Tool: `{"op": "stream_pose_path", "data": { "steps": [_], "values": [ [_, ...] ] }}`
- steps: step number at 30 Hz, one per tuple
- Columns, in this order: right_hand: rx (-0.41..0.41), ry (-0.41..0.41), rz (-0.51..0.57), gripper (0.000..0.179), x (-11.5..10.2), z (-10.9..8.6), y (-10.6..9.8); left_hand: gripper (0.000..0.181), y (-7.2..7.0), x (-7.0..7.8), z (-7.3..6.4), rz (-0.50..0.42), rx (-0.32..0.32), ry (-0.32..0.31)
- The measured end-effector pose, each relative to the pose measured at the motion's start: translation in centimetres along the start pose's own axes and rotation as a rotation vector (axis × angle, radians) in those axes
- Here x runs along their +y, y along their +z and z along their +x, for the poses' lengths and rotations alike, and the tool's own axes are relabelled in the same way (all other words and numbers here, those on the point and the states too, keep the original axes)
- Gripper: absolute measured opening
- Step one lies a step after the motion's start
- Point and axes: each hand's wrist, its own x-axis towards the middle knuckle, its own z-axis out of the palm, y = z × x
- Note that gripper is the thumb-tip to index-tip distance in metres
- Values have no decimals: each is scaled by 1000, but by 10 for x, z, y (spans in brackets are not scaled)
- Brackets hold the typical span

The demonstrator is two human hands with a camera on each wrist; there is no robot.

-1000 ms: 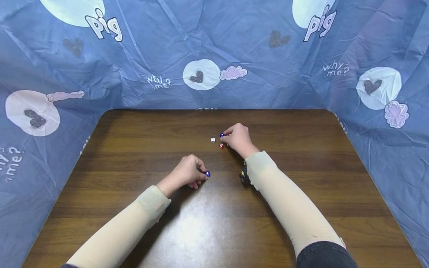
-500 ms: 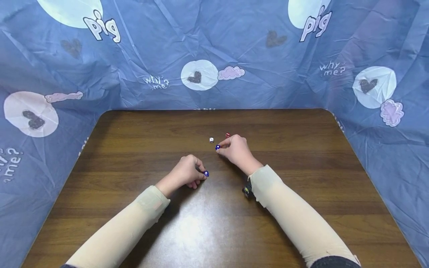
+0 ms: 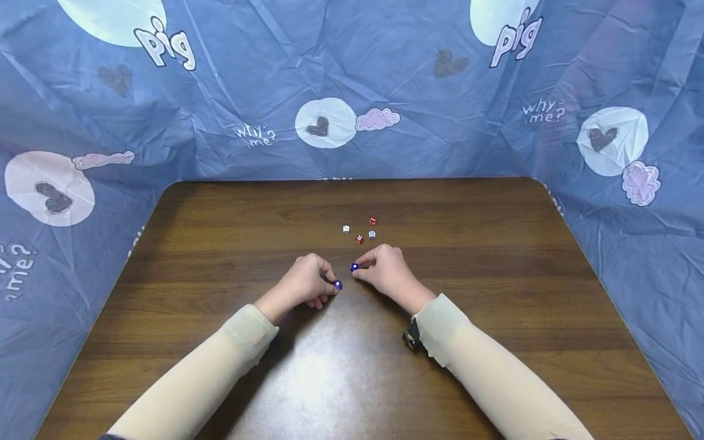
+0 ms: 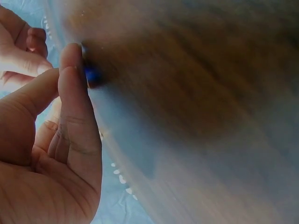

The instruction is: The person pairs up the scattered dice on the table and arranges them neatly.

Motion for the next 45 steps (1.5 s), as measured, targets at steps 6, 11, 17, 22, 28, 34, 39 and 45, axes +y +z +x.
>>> {"op": "stream_pose_path", "data": {
  "steps": [6,11,17,22,28,34,39,45],
  "values": [
    [-36,-31,-10,15,-5,-8,7,15,0,1,0,6,3,-2],
    [-62,-55,-16,12,-8,-13,14,16,0,2,-1,0,2,-6],
    [-82,-80,-21,11,-9,-15,20,15,0,2,0,5,-1,-10],
    [-93,-101,-25,11,-11,-14,22,16,0,3,-1,6,0,-6],
    [-99,-103,-24,13,-12,-14,22,16,-1,2,-1,6,0,-1],
    [-111,-83,-20,15,-9,-14,23,14,-1,1,0,3,1,-6],
    [-97,-99,-30,14,-9,-14,23,13,-2,1,0,4,4,-2],
    [-93,-99,-29,12,-9,-14,24,13,-2,1,0,9,-3,2]
  ]
}}
